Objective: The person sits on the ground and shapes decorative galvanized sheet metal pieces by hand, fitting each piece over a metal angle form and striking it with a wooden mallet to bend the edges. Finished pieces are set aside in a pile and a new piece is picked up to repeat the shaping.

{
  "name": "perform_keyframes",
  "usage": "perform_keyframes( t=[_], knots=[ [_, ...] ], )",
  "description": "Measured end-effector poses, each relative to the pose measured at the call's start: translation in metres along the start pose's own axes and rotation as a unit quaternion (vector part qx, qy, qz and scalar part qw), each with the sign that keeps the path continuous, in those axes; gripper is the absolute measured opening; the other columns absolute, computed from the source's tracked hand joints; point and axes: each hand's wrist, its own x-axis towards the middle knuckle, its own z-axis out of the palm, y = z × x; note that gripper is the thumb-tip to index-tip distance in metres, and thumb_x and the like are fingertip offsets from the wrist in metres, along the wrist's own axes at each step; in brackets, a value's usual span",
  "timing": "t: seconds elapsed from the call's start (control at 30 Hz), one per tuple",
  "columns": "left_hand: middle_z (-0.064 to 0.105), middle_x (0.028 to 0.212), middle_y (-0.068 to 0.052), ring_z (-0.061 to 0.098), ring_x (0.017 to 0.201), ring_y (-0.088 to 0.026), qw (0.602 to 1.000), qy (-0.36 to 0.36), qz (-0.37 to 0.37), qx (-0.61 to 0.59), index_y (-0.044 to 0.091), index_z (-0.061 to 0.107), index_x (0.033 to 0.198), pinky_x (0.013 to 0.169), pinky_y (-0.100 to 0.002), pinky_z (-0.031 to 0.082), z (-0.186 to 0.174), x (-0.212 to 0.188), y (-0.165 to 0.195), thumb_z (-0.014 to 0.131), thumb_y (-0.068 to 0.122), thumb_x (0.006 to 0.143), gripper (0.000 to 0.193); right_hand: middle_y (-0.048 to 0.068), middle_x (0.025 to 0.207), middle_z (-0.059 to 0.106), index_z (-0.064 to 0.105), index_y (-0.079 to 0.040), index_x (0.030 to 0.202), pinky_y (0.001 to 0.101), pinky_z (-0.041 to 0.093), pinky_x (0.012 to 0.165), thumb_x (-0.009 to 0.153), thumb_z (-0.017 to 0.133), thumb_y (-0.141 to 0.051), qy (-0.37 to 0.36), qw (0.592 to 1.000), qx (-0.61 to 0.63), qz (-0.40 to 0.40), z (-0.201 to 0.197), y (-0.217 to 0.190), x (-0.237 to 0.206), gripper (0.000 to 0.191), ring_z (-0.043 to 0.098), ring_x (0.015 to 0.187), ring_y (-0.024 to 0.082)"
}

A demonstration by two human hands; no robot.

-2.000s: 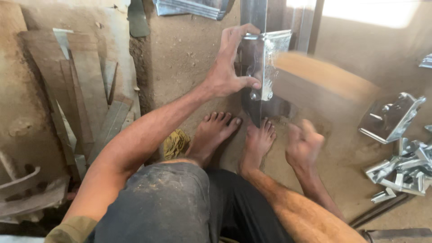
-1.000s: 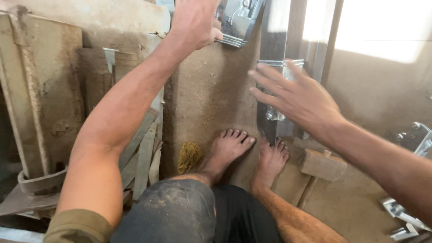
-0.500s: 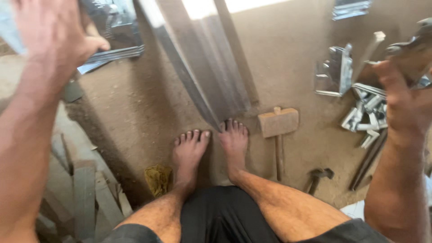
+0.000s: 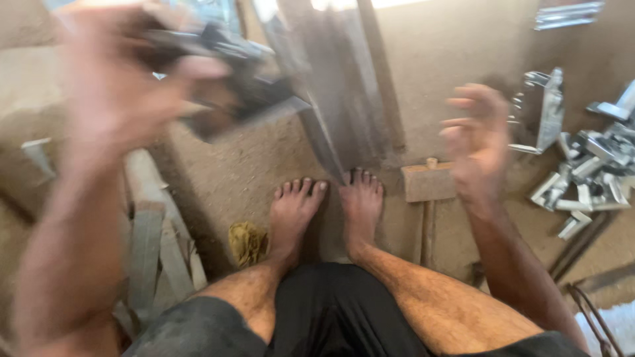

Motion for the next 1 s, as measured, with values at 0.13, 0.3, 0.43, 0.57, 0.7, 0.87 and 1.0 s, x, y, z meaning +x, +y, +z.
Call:
perform_keyframes(
  t=[0.13,0.3,0.43,0.57,0.7,0.87,1.0],
  knots=[
    [0.075,0.097,0.001,0.073,0.086,-0.014,0.991,0.007,0.003,-0.132,0.005,0.073,0.105,0.074,-0.032,0.061,0.084,0.019,0.028,0.092,0.013,0.082,0.031,0.01,0.136,0.057,0.046,-0.005,0.148,0.0343,0.058,0.095,0.097,0.072,-0.011,-0.22,0.911,0.305,0.166,0.091,-0.015,0.04,0.057,0.06,0.122,0.018],
    [0.046,0.141,-0.026,0.052,0.129,-0.035,0.971,0.233,0.051,-0.036,0.002,0.046,0.146,0.094,-0.038,0.062,0.137,-0.011,-0.039,0.094,0.04,0.079,0.09,0.011,0.114,0.072,0.059,0.002,0.127,0.0312,0.06,0.078,0.098,0.07,0.002,-0.241,0.907,0.273,0.213,0.116,-0.009,0.058,0.03,0.071,0.099,0.016],
    [0.056,0.139,-0.021,0.059,0.12,-0.027,0.906,0.071,-0.12,-0.4,0.007,0.024,0.162,0.093,-0.039,0.053,0.157,-0.051,-0.046,0.077,0.039,0.098,0.089,0.011,0.116,0.07,0.056,0.0,0.13,0.0325,0.062,0.077,0.099,0.068,-0.001,-0.244,0.904,0.262,0.232,0.108,-0.015,0.054,0.034,0.071,0.101,0.017],
    [0.054,0.136,-0.021,0.064,0.109,-0.024,0.82,0.015,-0.18,-0.543,0.006,0.027,0.156,0.073,-0.035,0.062,0.181,-0.065,-0.03,0.075,0.017,0.093,0.08,0.014,0.119,0.069,0.05,0.0,0.137,0.0345,0.063,0.079,0.099,0.066,0.0,-0.244,0.905,0.256,0.237,0.109,-0.024,0.055,0.042,0.072,0.106,0.02],
    [0.049,0.139,-0.016,0.068,0.113,-0.027,0.797,0.04,-0.141,-0.586,0.005,0.027,0.148,0.081,-0.037,0.07,0.188,-0.065,-0.025,0.071,-0.007,0.09,0.074,0.016,0.124,0.068,0.045,0.001,0.14,0.0357,0.064,0.085,0.097,0.066,0.004,-0.252,0.909,0.246,0.223,0.113,-0.029,0.057,0.049,0.072,0.111,0.023],
    [0.052,0.135,-0.017,0.067,0.114,-0.026,0.803,0.042,-0.151,-0.574,0.003,0.028,0.146,0.082,-0.038,0.07,0.185,-0.064,-0.023,0.071,-0.009,0.089,0.072,0.017,0.126,0.067,0.042,0.003,0.142,0.0369,0.064,0.087,0.096,0.066,0.006,-0.242,0.913,0.239,0.226,0.113,-0.029,0.054,0.052,0.072,0.111,0.024],
    [0.058,0.129,-0.018,0.069,0.11,-0.026,0.797,0.057,-0.165,-0.578,0.001,0.031,0.144,0.081,-0.038,0.07,0.192,-0.062,-0.02,0.07,-0.01,0.089,0.068,0.02,0.131,0.065,0.033,0.002,0.15,0.0405,0.062,0.1,0.095,0.07,0.002,-0.241,0.932,0.221,0.155,0.109,-0.033,0.056,0.067,0.068,0.122,0.026]
  ],
)
